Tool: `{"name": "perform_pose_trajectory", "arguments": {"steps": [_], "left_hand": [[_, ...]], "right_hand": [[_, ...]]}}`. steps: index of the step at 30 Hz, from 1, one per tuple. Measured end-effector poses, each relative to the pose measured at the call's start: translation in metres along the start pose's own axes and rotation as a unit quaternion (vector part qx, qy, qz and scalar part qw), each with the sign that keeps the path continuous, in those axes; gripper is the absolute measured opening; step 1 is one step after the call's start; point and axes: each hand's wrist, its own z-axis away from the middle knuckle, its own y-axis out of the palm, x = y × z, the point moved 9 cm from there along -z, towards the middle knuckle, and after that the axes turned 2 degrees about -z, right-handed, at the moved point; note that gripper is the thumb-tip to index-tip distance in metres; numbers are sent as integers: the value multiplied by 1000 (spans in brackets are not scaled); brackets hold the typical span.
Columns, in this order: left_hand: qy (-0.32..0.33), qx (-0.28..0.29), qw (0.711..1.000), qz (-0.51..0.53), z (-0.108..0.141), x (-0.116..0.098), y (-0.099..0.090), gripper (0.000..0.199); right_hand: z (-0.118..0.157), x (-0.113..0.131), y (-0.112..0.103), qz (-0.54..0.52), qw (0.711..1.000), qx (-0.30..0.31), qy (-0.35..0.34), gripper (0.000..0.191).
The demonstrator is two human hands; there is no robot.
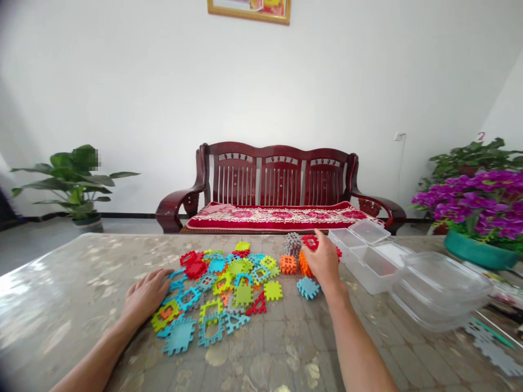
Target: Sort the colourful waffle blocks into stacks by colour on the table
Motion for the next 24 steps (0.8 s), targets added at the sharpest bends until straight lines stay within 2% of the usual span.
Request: {"name": "perform_pose_trajectory", "arguments": {"steps": [4,9,14,18,24], "left_hand": [[3,5,1000,-5,-2,3,5,46],[5,8,1000,-13,-5,6,8,48],[11,8,1000,-8,-7,7,10,48],[8,7,1000,-6,-7,8,11,48],[9,4,1000,-1,-7,7,11,48]], "right_hand": [[-12,-45,-30,71,996,-26,57,67],[-15,-69,-34,120,987,2,106,69],[-13,-77,-27,139,981,28,131,70],[-9,-73,-24,163,975,60,140,77],[-1,-73,-21,189,958,99,190,89]]}}
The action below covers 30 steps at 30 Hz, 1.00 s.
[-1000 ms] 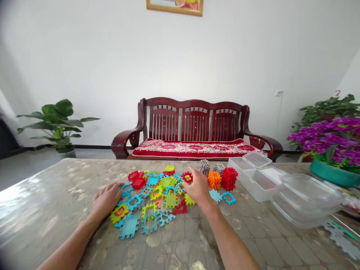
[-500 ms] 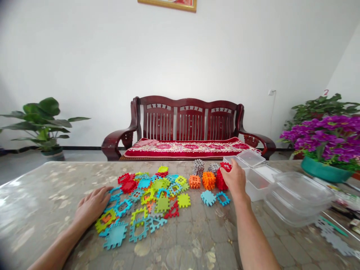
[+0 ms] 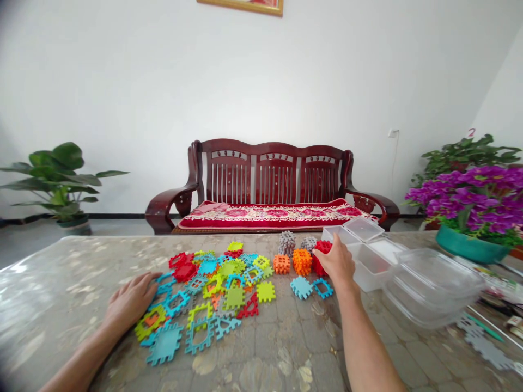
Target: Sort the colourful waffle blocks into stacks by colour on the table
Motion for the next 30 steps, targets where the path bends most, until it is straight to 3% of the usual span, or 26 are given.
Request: {"name": "perform_pose_trajectory", "arguments": {"steps": [17,30], "left_hand": [[-7,-11,1000,11,5,-5,-9,45],[-5,-8,1000,4,7,-5,-8,46]], "right_hand": [[-9,-6,19,-22,997,-51,-50,76],[-4,-5,16,-9,999,-29,-35,77]]}}
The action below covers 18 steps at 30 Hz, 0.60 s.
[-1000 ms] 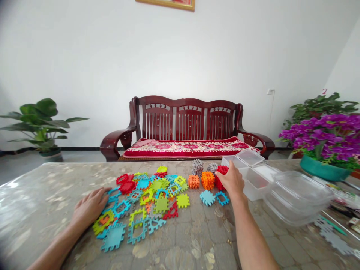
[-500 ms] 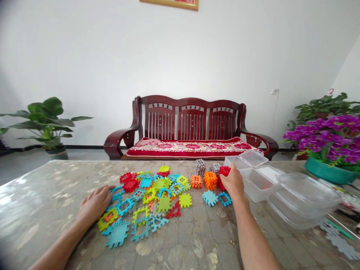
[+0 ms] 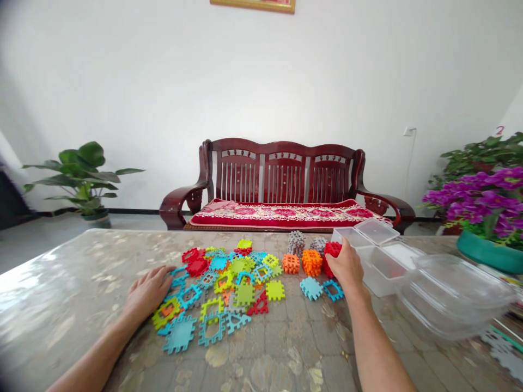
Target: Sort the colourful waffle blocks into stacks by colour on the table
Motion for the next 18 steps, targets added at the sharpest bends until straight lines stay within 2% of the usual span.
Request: {"name": "perform_pose_trajectory", "arguments": {"steps": [6,9,12,15,18], "left_hand": [[0,0,1000,7,1,-2,-1,46],[-2,-7,1000,9,1,-2,-2,46],[-2,-13,1000,9,2,-2,-3,45],[0,-11,1000,10,2,-2,-3,45],[-3,-6,1000,12,3,-3,-4,46]], "right_hand": [[5,18,-25,25,998,-46,-24,76],[8,31,-37,-10,996,-78,-51,71],[13,52,-42,-72,987,-91,-111,61],[22,76,-35,-130,973,-58,-179,51],[37,103,-18,-151,960,16,-236,45]]}}
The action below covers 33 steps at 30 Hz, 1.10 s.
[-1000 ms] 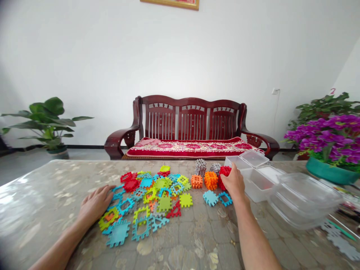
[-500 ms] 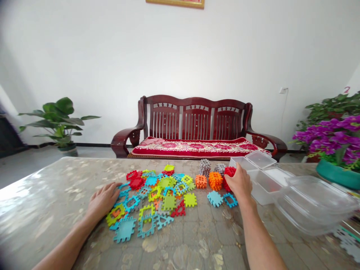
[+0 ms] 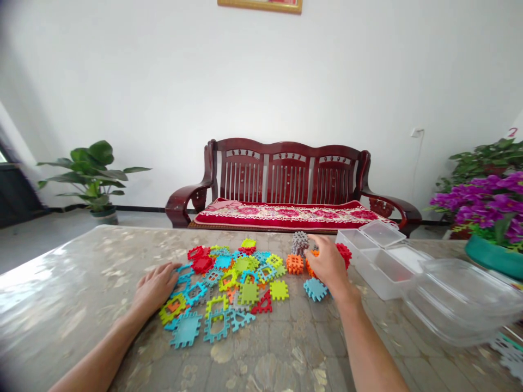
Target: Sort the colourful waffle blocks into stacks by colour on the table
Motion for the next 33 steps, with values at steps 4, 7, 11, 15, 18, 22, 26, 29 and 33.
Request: {"name": "perform_pose_trajectory", "arguments": {"steps": [4,7,11,15,18,22,26,29,33], "left_hand": [[1,1,1000,0,1,-3,-3,45],[0,0,1000,-1,2,-4,-5,44],[-2,-2,1000,-1,2,-3,-4,43],[0,-4,1000,-5,2,-3,-4,43],[-1,2,1000,-10,2,-4,-4,43],[-6,16,1000,-14,2,-5,-4,44],[-10,22,1000,-11,2,-5,-5,44],[-8,17,1000,-5,3,-6,-6,43],[2,2,1000,-3,4,-8,-7,42]], "right_hand": [[14,33,39,-11,993,109,-53,40],[29,50,66,-8,983,169,-65,41],[50,68,92,0,971,219,-96,42],[64,78,104,19,968,224,-111,40],[70,80,108,26,968,219,-119,34],[74,79,112,36,969,213,-123,28],[76,81,112,48,971,199,-123,20],[77,82,109,55,975,182,-119,15],[80,82,109,61,979,151,-124,14]]}}
